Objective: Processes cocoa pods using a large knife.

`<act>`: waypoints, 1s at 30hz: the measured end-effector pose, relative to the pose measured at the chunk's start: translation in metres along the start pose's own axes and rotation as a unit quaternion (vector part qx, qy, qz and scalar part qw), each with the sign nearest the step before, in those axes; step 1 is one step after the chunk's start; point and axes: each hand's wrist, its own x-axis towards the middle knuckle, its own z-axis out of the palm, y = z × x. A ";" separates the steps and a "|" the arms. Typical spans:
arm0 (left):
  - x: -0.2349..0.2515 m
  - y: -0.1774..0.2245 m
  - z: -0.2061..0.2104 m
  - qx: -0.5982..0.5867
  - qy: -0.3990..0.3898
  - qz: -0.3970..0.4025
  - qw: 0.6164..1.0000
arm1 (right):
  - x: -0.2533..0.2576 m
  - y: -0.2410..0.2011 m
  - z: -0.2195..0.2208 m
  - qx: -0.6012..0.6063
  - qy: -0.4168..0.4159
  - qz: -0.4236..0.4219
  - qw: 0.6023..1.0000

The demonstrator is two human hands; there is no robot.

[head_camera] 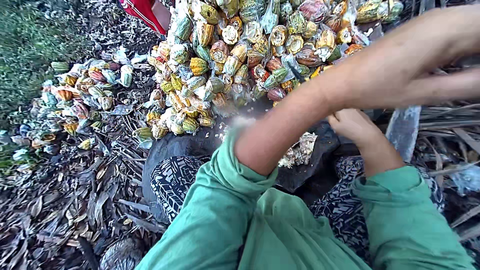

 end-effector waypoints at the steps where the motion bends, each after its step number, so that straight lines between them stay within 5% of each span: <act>1: -0.013 -0.017 -0.010 -0.008 0.031 -0.039 0.999 | 0.001 0.011 -0.010 0.041 0.033 0.009 0.999; 4: -0.093 -0.085 -0.013 0.065 0.031 -0.321 0.944 | -0.008 0.029 -0.029 0.210 0.163 0.022 0.964; 7: -0.183 -0.144 0.057 0.150 -0.181 -0.586 0.775 | -0.014 0.029 -0.030 0.370 0.202 -0.009 0.907; 10: -0.232 -0.157 0.136 0.099 -0.371 -0.689 0.615 | -0.013 0.023 -0.018 0.422 0.154 -0.033 0.893; 12: -0.249 -0.152 0.174 0.128 -0.413 -0.718 0.546 | -0.013 0.019 -0.013 0.398 0.131 -0.054 0.906; 16: -0.283 -0.156 0.196 0.193 -0.421 -0.712 0.529 | -0.011 0.008 -0.005 0.363 0.108 -0.080 0.922; 21: -0.316 -0.145 0.188 0.210 -0.440 -0.708 0.512 | -0.004 -0.016 0.015 0.315 -0.019 -0.102 0.943; 24: -0.335 -0.134 0.175 0.194 -0.388 -0.728 0.531 | -0.001 -0.027 0.022 0.238 -0.076 -0.129 0.960; 26: -0.352 -0.129 0.155 0.154 -0.284 -0.781 0.534 | 0.002 -0.033 0.024 0.209 -0.093 -0.135 0.964; 28: -0.373 -0.122 0.126 0.055 -0.105 -0.836 0.535 | 0.006 -0.040 0.023 0.198 -0.096 -0.135 0.966; 30: -0.384 -0.110 0.095 -0.100 0.200 -0.823 0.522 | 0.010 -0.047 0.023 0.201 -0.087 -0.140 0.966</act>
